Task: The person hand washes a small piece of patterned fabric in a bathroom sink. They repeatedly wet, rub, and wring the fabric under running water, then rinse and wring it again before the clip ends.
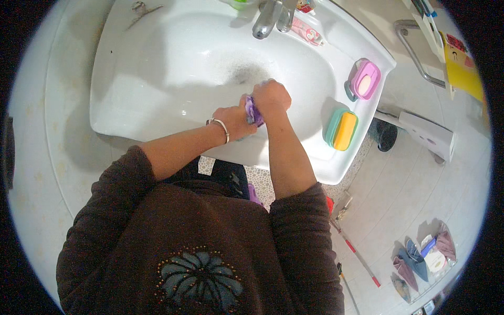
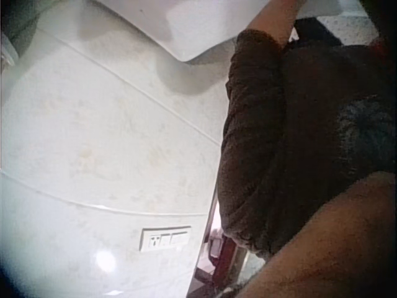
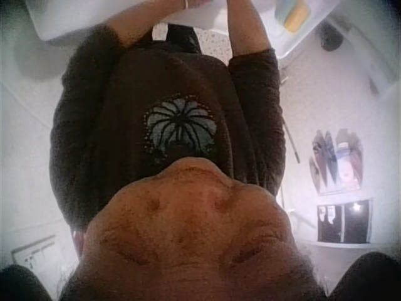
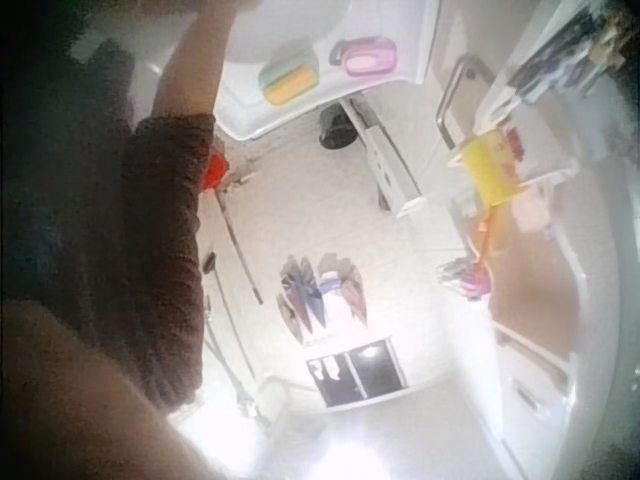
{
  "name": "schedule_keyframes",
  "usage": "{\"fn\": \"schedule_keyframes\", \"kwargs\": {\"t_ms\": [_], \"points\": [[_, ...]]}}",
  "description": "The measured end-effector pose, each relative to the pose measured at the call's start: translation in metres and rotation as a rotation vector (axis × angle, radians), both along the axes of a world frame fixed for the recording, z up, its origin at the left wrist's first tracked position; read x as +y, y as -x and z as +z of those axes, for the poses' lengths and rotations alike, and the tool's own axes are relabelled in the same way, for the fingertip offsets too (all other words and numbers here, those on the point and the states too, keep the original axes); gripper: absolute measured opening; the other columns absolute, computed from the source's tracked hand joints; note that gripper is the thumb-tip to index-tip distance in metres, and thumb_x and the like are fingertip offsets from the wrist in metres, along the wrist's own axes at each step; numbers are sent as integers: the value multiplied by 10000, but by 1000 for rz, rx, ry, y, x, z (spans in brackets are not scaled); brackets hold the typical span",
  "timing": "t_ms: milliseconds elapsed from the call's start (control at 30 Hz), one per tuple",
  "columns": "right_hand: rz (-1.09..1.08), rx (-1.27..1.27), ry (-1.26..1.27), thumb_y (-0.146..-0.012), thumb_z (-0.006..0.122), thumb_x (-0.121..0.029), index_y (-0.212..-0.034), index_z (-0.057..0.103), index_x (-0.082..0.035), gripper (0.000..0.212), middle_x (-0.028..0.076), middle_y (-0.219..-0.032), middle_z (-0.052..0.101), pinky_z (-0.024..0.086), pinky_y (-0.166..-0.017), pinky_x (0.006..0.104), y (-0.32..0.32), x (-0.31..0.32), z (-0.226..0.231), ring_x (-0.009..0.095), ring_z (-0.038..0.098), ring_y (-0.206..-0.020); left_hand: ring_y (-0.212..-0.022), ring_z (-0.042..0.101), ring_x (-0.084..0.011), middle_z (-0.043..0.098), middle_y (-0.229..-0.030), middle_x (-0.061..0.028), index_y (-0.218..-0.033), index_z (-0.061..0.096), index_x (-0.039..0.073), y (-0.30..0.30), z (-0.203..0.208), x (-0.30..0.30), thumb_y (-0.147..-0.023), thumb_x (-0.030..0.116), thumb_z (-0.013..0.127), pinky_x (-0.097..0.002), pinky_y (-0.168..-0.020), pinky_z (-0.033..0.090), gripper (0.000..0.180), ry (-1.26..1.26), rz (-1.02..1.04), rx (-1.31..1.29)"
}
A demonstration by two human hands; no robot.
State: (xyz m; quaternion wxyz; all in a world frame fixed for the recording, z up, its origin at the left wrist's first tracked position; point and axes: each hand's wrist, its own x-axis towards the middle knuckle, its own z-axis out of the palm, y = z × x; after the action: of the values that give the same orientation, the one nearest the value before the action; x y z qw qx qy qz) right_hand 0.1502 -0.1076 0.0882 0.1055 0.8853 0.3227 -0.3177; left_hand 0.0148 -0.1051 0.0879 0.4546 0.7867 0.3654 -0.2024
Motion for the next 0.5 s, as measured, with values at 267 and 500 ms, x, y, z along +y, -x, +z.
{"fn": "schedule_keyframes", "kwargs": {"t_ms": [267,500], "points": [[-165,206,54,-775,497,-313,-960,678,-76,350,159,-1040,650,477,-845,380,-20,-22,-35,295,622,-972,-751,647,-350,622,-914,-218,-1444,112,112,12,14,10,-759,421,624,-408,-629,530,909,-134,-254,-110],[141,453,-91,-825,436,-257,-1006,650,-53,347,228,-1047,615,448,-876,421,-12,-27,-56,351,591,-1000,-891,626,-377,591,-1047,-225,-1436,122,124,27,23,22,-732,516,644,-428,-772,509,959,49,-160,-60]]}}
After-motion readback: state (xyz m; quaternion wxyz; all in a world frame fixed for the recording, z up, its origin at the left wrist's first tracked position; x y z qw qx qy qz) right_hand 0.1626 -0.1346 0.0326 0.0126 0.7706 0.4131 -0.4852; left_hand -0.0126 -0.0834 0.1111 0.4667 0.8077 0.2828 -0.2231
